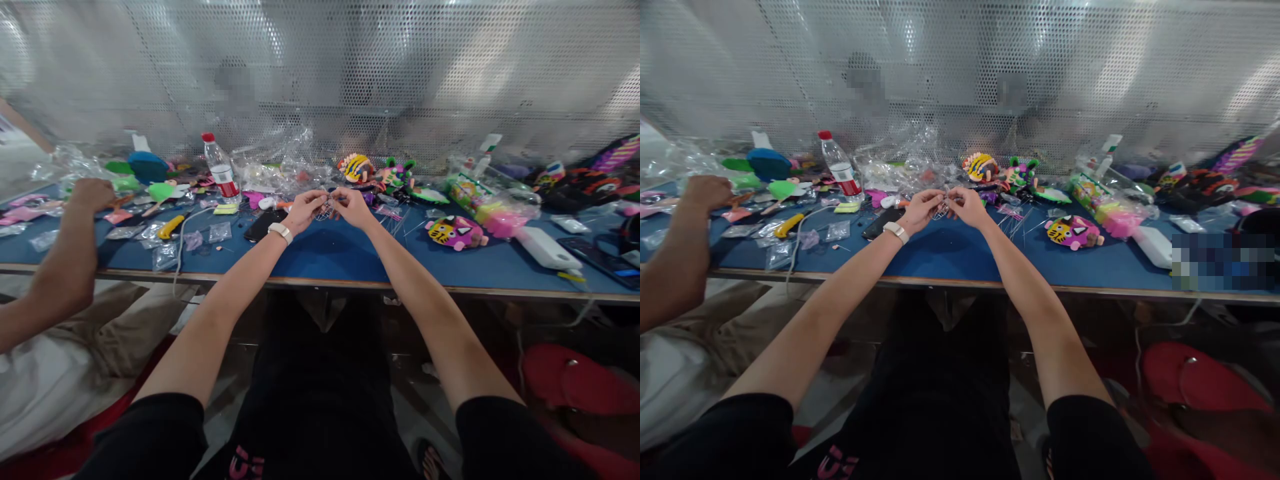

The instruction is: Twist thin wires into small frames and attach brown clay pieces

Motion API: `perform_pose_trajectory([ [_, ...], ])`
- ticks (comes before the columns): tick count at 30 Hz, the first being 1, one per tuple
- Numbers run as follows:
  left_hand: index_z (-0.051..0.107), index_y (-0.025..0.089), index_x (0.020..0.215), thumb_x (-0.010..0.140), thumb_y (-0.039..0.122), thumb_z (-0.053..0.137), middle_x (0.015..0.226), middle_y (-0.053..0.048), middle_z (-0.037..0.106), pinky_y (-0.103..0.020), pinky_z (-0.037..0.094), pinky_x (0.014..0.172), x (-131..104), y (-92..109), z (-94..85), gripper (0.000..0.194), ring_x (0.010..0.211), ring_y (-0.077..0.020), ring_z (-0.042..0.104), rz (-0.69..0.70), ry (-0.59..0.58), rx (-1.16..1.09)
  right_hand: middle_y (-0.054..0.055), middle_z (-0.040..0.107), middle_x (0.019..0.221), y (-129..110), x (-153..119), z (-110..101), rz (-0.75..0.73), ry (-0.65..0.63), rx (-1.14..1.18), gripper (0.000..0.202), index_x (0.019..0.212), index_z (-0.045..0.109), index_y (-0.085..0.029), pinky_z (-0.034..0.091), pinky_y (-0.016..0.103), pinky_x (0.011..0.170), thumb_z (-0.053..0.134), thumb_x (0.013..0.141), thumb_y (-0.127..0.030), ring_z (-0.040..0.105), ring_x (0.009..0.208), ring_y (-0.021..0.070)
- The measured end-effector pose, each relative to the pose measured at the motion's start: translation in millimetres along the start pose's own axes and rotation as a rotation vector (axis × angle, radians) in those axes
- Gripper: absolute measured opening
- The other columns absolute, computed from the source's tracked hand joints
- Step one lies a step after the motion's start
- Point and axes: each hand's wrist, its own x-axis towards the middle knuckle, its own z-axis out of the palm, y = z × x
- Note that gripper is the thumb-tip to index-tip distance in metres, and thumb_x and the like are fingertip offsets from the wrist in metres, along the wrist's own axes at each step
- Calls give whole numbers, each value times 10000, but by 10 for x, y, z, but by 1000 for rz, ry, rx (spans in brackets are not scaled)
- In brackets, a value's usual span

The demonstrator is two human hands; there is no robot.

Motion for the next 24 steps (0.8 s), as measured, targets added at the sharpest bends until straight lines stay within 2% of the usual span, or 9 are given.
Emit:
perform_pose_trajectory([
  [5, 823, 162, 912, 824, 207, 991, 769, -7, 742, -263, 524, 675, 2, 14, 12, 195, 632, -92, 612, -16, -14, 9, 29, 716, 878, -20, -23, -15, -40, 21, -112, 377, 951, 682, -268, 576, 363, 574, 841, 916, -608, 694, 662, 212],
  [8, 816, 154, 923, 848, 202, 978, 760, -5, 731, -267, 517, 670, 5, 18, 20, 185, 624, -90, 608, -22, -23, 13, 23, 693, 868, -33, -39, -48, -79, 47, -203, 276, 944, 695, -273, 618, 423, 691, 797, 963, -529, 700, 690, 234],
  [11, 809, 151, 918, 844, 232, 990, 733, 3, 709, -262, 527, 669, 13, 9, 15, 212, 630, -92, 618, -13, -63, 16, 25, 701, 872, -38, -41, -77, -115, 56, -220, 248, 931, 698, -283, 636, 450, 773, 836, 937, -489, 704, 735, 252],
  [14, 816, 159, 927, 839, 285, 996, 735, -1, 716, -260, 549, 668, 33, -15, -4, 236, 641, -100, 635, 53, -78, 59, 21, 726, 857, -39, -29, -71, -103, 74, -201, 317, 948, 704, -282, 629, 411, 691, 856, 920, -558, 701, 686, 238],
  [19, 825, 182, 987, 912, 410, 932, 762, -37, 755, -327, 626, 711, 65, -47, -64, 263, 691, -161, 706, 220, 7, 333, 33, 753, 813, -44, 12, -46, 119, 13, -44, 527, 912, 707, -248, 557, 317, 516, 847, 888, -756, 727, 614, 210],
  [22, 822, 187, 1007, 979, 422, 863, 897, -75, 791, -364, 652, 755, 58, -24, -105, 240, 743, -181, 736, 340, -26, 561, 46, 760, 783, -61, 27, -81, 268, 0, 114, 561, 861, 704, -233, 589, 302, 551, 836, 894, -776, 763, 687, 222],
  [24, 824, 192, 1001, 1011, 347, 819, 1017, -89, 796, -366, 649, 786, 45, 3, -120, 155, 794, -181, 741, 440, -48, 709, 71, 783, 798, -75, 25, -116, 349, -11, 203, 568, 867, 723, -226, 630, 323, 605, 795, 929, -785, 778, 733, 238],
])
